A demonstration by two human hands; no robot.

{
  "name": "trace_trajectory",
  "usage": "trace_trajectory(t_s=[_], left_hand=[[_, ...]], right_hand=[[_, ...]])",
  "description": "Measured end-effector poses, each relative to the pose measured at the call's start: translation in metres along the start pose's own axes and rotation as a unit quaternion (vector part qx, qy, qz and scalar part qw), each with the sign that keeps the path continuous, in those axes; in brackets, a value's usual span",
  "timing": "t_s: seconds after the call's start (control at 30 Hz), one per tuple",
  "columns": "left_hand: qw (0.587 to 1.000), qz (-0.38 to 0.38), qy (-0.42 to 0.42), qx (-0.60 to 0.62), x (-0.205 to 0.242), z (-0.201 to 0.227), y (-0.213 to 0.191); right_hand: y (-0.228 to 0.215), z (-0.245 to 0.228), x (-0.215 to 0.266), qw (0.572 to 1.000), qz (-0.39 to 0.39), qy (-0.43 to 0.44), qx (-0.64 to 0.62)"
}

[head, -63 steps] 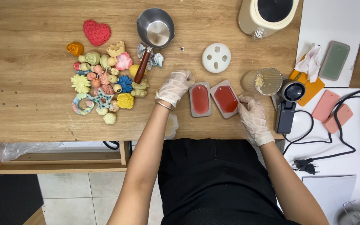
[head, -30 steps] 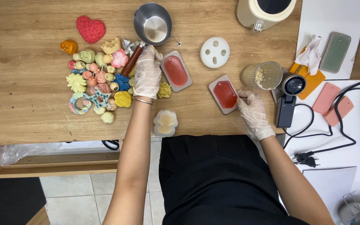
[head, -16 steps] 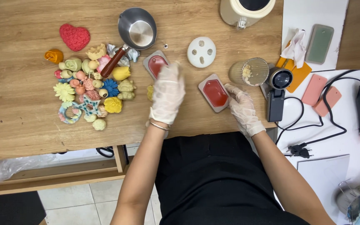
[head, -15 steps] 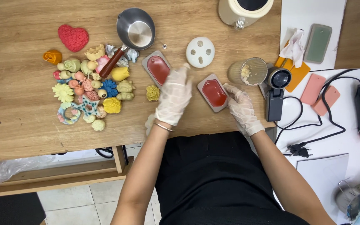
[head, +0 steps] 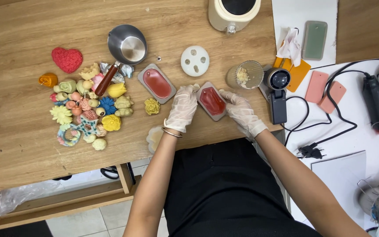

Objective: The person holds a molded flower-shaped candle in one gloved hand and uses a heat gun to melt and smooth its surface, rotating the candle to treat different sides. They then set the candle down, peel a thin film from its edge, and place it on an upper shelf.

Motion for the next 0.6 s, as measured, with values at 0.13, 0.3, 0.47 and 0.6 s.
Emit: trace_trajectory(t_s=[0.13, 0.3, 0.47, 0.6], left_hand=[[0.999, 0.009, -0.025, -0.039, 0.001, 0.001, -0.019], [0.998, 0.025, -0.036, -0.045, 0.005, -0.001, -0.049], [0.997, 0.021, -0.063, -0.026, 0.015, 0.038, -0.094], [0.978, -0.019, -0.196, -0.064, 0.041, 0.102, -0.153]], right_hand=[[0.019, 0.002, -0.002, 0.992, -0.063, 0.061, -0.089], [0.046, 0.026, -0.013, 0.996, -0.071, -0.029, -0.039], [0.065, -0.004, 0.012, 0.986, -0.085, 0.014, 0.146], [0.065, 0.034, -0.003, 0.979, -0.103, -0.069, 0.16]])
Point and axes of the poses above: each hand's wrist, its own x-axis away from the middle knuckle, its own y-axis out of the palm, z = x × y, the point moved 2 cm from there along -x, towards the middle knuckle, and after that the axes turned 1 degree about x, right-handed, at the moved point
